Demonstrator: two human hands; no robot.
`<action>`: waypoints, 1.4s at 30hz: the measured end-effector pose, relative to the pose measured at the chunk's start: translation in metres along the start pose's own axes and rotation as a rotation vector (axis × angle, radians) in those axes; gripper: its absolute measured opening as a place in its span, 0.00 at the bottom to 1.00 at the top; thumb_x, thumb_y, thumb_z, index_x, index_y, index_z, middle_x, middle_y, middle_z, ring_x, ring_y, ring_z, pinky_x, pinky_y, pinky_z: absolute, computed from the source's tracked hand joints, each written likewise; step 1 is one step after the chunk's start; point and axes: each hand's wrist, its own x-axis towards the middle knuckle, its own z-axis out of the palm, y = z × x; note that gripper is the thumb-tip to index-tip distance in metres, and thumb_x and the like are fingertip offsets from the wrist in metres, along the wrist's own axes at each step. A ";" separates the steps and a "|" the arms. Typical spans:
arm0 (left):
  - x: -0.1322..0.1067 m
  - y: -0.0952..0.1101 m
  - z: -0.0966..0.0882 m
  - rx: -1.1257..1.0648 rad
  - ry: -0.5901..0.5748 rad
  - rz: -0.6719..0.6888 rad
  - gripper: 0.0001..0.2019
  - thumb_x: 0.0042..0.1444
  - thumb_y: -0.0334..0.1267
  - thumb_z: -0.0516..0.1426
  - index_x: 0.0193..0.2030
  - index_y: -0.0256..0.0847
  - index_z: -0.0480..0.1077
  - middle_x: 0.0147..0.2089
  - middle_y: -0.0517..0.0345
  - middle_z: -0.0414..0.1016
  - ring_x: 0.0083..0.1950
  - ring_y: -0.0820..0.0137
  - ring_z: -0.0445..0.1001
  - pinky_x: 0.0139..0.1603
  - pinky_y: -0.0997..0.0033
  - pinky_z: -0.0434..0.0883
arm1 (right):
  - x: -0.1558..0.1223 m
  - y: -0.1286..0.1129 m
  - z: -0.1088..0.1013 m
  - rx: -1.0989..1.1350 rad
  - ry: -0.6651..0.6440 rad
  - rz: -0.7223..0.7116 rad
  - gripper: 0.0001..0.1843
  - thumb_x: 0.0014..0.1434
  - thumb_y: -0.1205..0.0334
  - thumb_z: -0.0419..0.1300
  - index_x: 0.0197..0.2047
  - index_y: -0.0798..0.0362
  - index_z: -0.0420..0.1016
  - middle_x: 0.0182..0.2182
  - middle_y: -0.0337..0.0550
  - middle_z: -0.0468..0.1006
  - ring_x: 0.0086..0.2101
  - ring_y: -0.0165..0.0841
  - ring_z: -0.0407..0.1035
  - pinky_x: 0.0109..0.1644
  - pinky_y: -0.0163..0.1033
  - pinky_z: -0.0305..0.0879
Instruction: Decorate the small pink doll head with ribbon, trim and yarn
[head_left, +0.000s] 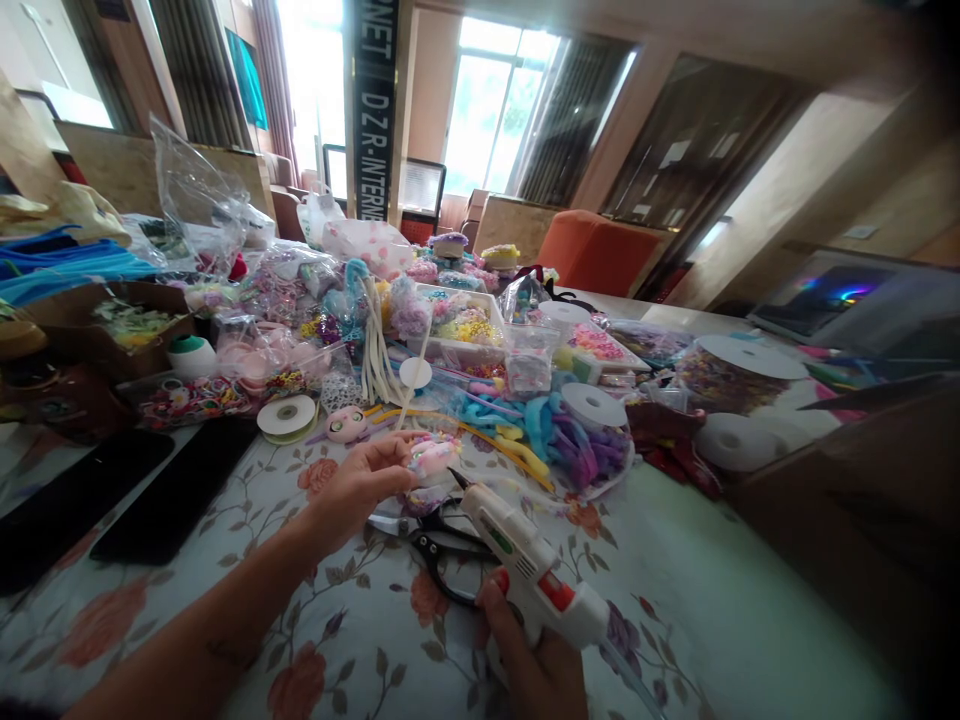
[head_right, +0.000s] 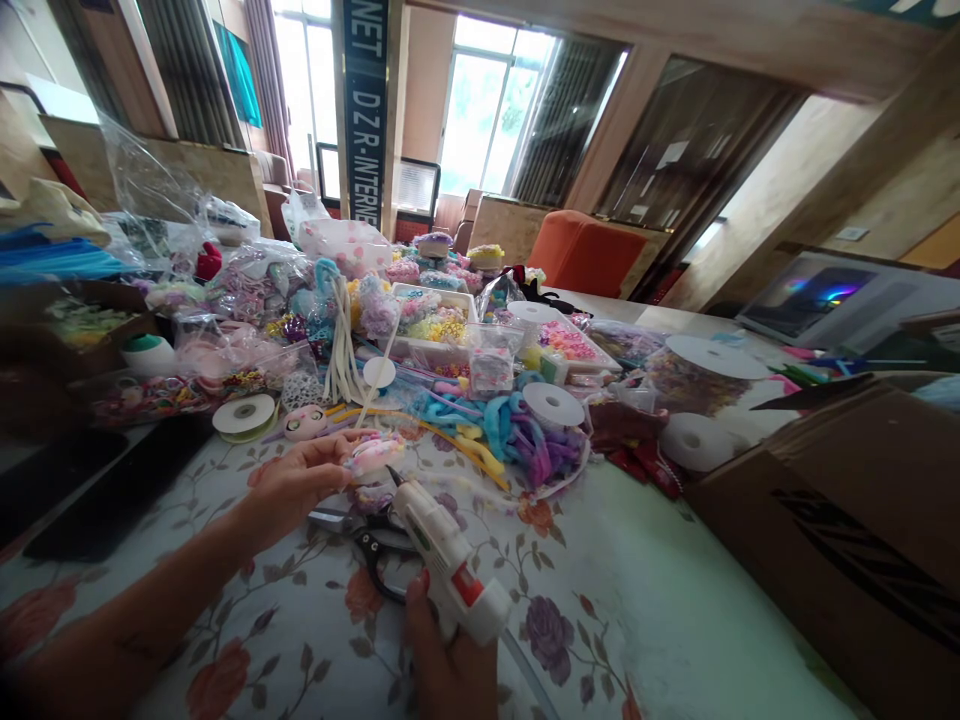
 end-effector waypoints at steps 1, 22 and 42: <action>0.000 0.000 0.000 -0.005 0.001 -0.003 0.10 0.41 0.34 0.65 0.23 0.39 0.66 0.62 0.48 0.68 0.66 0.49 0.59 0.52 0.62 0.62 | 0.000 -0.002 0.000 0.009 -0.018 0.017 0.29 0.53 0.33 0.59 0.28 0.53 0.76 0.18 0.40 0.72 0.24 0.35 0.69 0.30 0.36 0.67; -0.001 -0.001 -0.001 -0.050 -0.002 -0.036 0.08 0.41 0.32 0.64 0.23 0.38 0.67 0.59 0.50 0.69 0.50 0.60 0.69 0.39 0.69 0.63 | -0.001 -0.006 -0.003 0.106 -0.095 0.073 0.27 0.54 0.35 0.60 0.26 0.53 0.73 0.19 0.39 0.71 0.25 0.35 0.66 0.33 0.38 0.62; -0.001 -0.002 -0.001 -0.024 0.000 -0.034 0.09 0.41 0.33 0.64 0.22 0.39 0.66 0.58 0.50 0.70 0.60 0.53 0.64 0.41 0.69 0.62 | -0.002 -0.007 -0.001 0.102 -0.098 0.113 0.28 0.54 0.34 0.58 0.26 0.53 0.73 0.18 0.39 0.71 0.23 0.34 0.67 0.29 0.36 0.62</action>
